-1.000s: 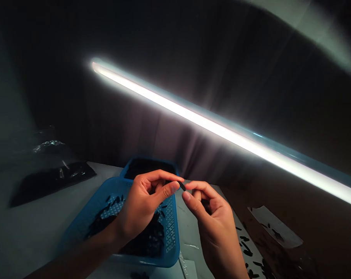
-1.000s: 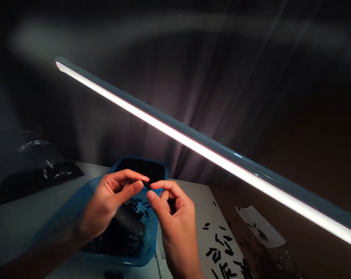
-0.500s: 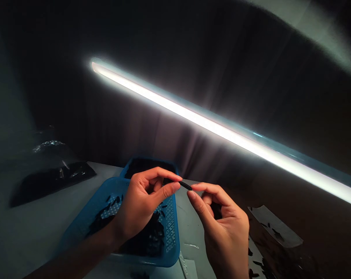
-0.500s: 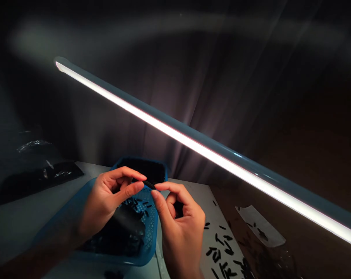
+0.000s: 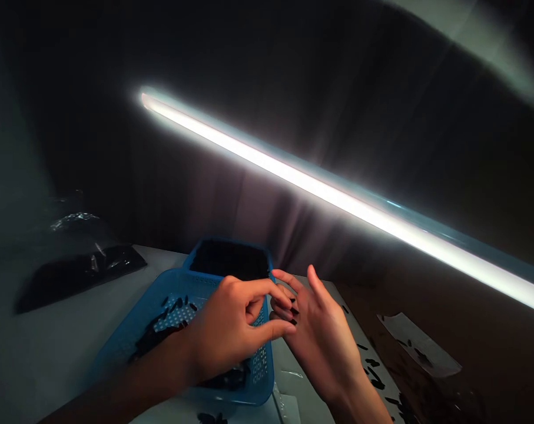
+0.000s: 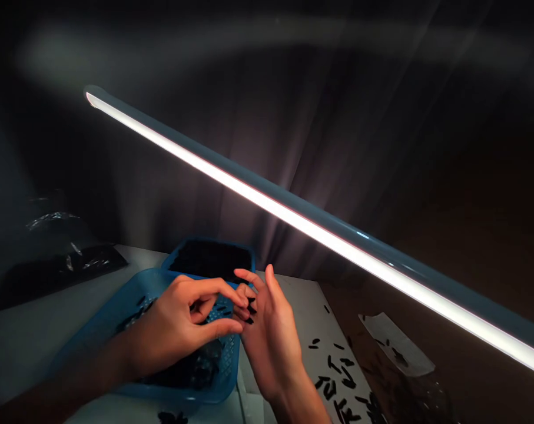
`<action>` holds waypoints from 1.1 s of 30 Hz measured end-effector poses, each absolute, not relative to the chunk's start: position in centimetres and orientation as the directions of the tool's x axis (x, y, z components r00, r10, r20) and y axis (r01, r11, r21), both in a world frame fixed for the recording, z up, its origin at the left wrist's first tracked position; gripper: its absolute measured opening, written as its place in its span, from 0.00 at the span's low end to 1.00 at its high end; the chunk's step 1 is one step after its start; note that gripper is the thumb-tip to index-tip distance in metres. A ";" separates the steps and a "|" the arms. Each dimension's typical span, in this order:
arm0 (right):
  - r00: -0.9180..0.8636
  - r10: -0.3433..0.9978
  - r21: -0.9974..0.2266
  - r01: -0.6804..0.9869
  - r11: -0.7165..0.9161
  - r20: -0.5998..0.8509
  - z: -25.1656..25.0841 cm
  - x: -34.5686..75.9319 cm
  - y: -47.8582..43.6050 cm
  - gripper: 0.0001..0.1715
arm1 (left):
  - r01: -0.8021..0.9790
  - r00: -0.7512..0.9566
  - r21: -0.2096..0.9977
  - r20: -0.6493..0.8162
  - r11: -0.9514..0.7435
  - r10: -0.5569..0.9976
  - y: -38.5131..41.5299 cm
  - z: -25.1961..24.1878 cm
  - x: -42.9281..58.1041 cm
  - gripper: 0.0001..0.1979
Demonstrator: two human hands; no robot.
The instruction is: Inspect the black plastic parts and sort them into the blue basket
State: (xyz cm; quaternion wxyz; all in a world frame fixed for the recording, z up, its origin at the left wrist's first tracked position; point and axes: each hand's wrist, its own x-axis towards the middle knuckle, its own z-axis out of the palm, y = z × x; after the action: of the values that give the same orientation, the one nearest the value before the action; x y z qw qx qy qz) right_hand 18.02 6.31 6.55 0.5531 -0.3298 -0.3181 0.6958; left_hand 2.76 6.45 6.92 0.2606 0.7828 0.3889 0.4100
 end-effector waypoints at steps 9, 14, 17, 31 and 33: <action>-0.221 0.973 -0.782 -0.593 -0.192 -0.071 6.4 16.7 5.4 0.31 | 0.473 0.436 0.346 0.707 -0.810 0.557 7.2 4.4 3.2 0.07; -0.257 0.966 -0.835 -0.531 -0.145 -0.005 6.0 16.6 5.7 0.22 | 0.451 0.264 0.591 0.628 -0.669 0.732 7.1 5.9 3.2 0.04; -0.271 0.961 -0.856 -0.508 -0.098 0.051 6.1 16.8 5.8 0.14 | 0.305 0.135 0.791 0.515 -0.530 0.847 7.2 6.9 2.8 0.08; -0.005 0.965 -0.960 -0.102 0.259 0.261 6.2 18.3 5.8 0.14 | 0.005 0.163 0.906 0.416 -0.422 0.895 7.4 7.4 2.0 0.11; 0.011 0.964 -0.959 -0.097 0.266 0.266 6.2 18.3 5.7 0.14 | 0.005 0.164 0.911 0.405 -0.411 0.900 7.2 7.4 2.0 0.12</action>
State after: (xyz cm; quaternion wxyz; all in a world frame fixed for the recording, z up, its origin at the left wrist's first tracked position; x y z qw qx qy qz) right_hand 18.26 5.66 6.22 0.5860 -0.4024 -0.5382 0.4527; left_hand 1.96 7.21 7.35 0.4125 0.6416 0.3524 0.5423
